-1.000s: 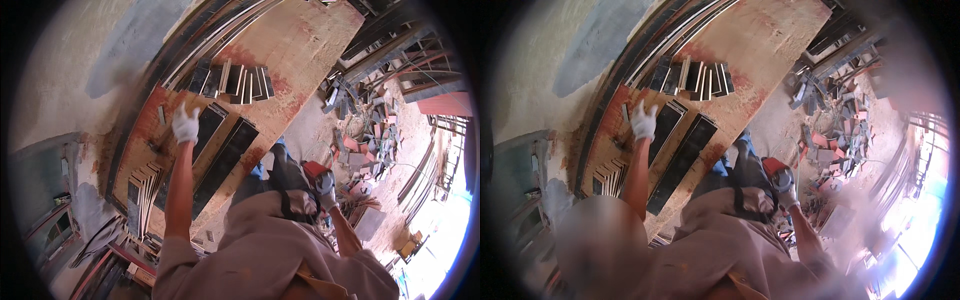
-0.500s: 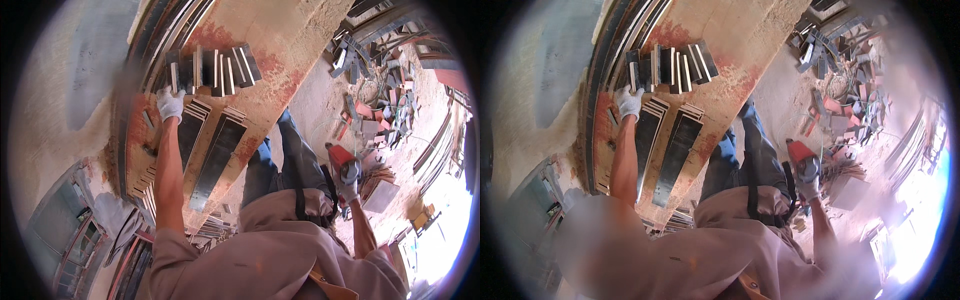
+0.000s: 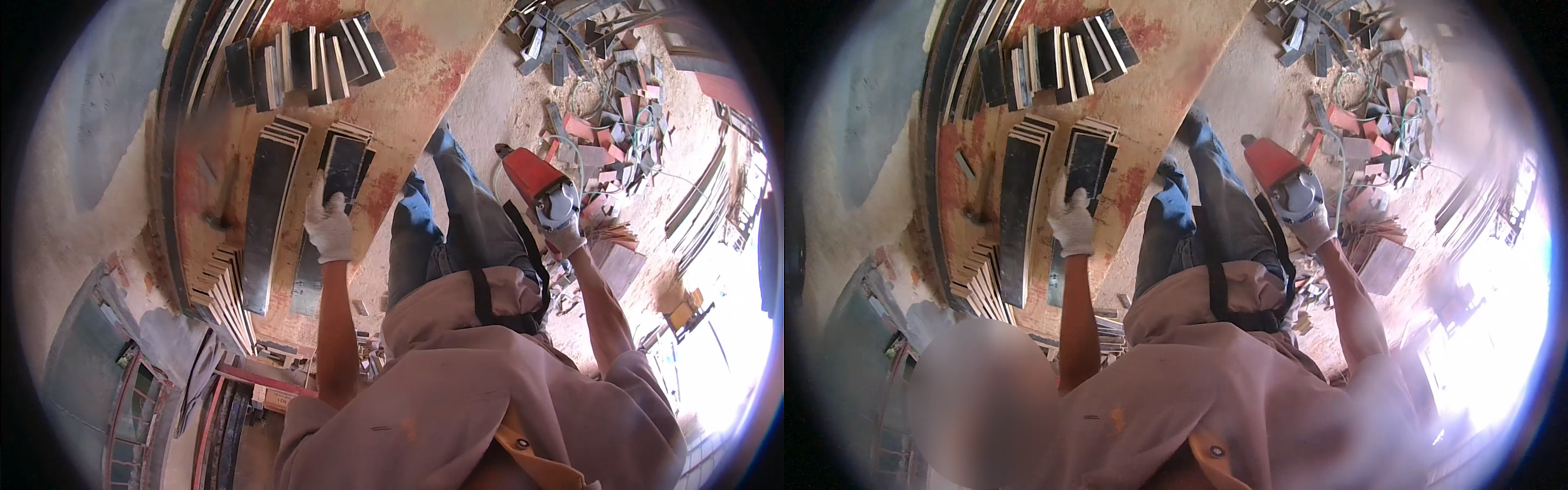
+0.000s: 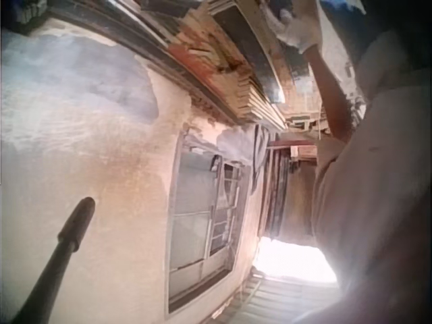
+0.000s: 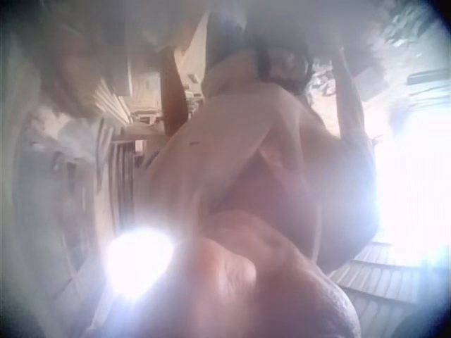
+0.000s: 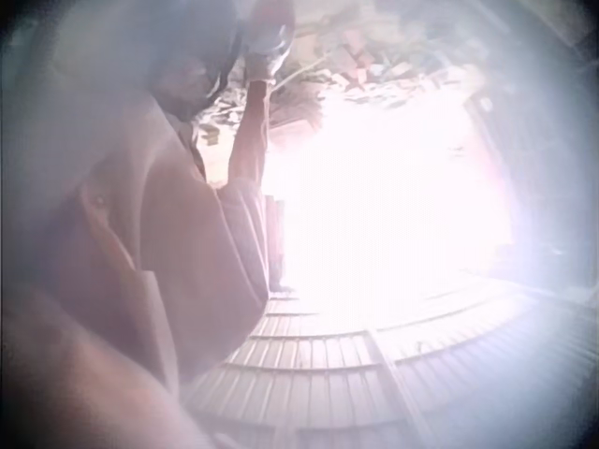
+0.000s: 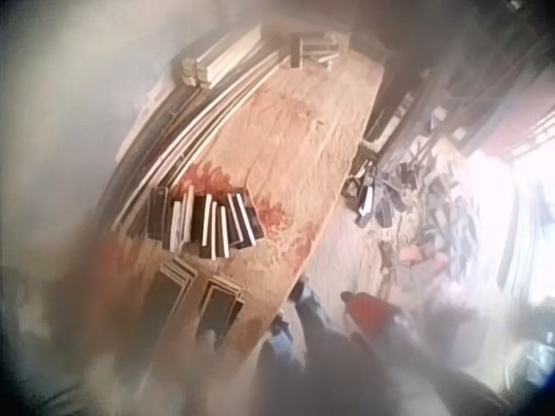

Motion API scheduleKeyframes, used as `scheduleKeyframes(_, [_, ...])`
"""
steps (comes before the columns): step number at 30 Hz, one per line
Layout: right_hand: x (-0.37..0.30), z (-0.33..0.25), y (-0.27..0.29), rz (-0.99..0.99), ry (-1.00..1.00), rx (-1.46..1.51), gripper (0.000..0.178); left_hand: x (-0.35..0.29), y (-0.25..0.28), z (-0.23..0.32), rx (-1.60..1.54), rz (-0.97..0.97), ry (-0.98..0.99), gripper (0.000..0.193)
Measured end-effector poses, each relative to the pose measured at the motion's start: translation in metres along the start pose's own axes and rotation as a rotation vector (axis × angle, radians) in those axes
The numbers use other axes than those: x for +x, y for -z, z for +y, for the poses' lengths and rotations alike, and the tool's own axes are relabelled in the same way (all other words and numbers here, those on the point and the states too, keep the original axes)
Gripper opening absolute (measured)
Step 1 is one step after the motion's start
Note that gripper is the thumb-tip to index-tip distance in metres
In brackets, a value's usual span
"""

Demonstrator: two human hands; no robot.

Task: The person assembles small wooden frames by placing pieces on a workbench, using a nail gun to fasten them, and occasionally using a hammer to adjust joints. The person handles multiple frame pieces and tools throughout the process.

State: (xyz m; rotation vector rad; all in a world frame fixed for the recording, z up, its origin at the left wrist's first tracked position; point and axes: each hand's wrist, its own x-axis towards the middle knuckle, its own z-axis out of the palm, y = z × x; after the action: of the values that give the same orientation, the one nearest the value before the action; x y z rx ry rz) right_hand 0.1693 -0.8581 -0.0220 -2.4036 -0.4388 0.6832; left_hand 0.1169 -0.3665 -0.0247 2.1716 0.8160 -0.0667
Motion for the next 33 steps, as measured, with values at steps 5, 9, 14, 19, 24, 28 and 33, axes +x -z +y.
scheduleKeyframes(5, [-0.006, -0.005, -0.012, -0.052, 0.198, -0.354, 0.033, -0.014, -0.021, 0.010, 0.462, 0.151, -0.078, 0.085])
scheduleKeyframes(9, [0.011, -0.065, -0.001, -0.242, 0.024, -0.328, 0.035, -0.010, -0.033, -0.009, 0.444, 0.167, -0.340, 0.102])
scheduleKeyframes(14, [0.013, -0.082, -0.008, -0.133, 0.126, -0.218, 0.029, 0.001, -0.047, -0.035, 0.374, 0.159, -0.370, 0.100])
scheduleKeyframes(19, [0.026, -0.089, -0.015, -0.089, 0.191, -0.200, 0.030, 0.000, -0.047, -0.033, 0.347, 0.152, -0.344, 0.095])
scheduleKeyframes(24, [0.026, -0.078, -0.035, -0.095, 0.238, -0.152, 0.041, 0.000, -0.047, -0.030, 0.307, 0.156, -0.305, 0.094])
scheduleKeyframes(28, [0.014, -0.028, -0.077, -0.205, 0.159, 0.214, 0.056, 0.001, -0.048, -0.031, 0.308, 0.173, -0.295, 0.094])
scheduleKeyframes(33, [0.046, -0.061, -0.069, -0.180, 0.162, 0.320, 0.056, 0.000, -0.050, -0.037, 0.337, 0.186, -0.301, 0.095])
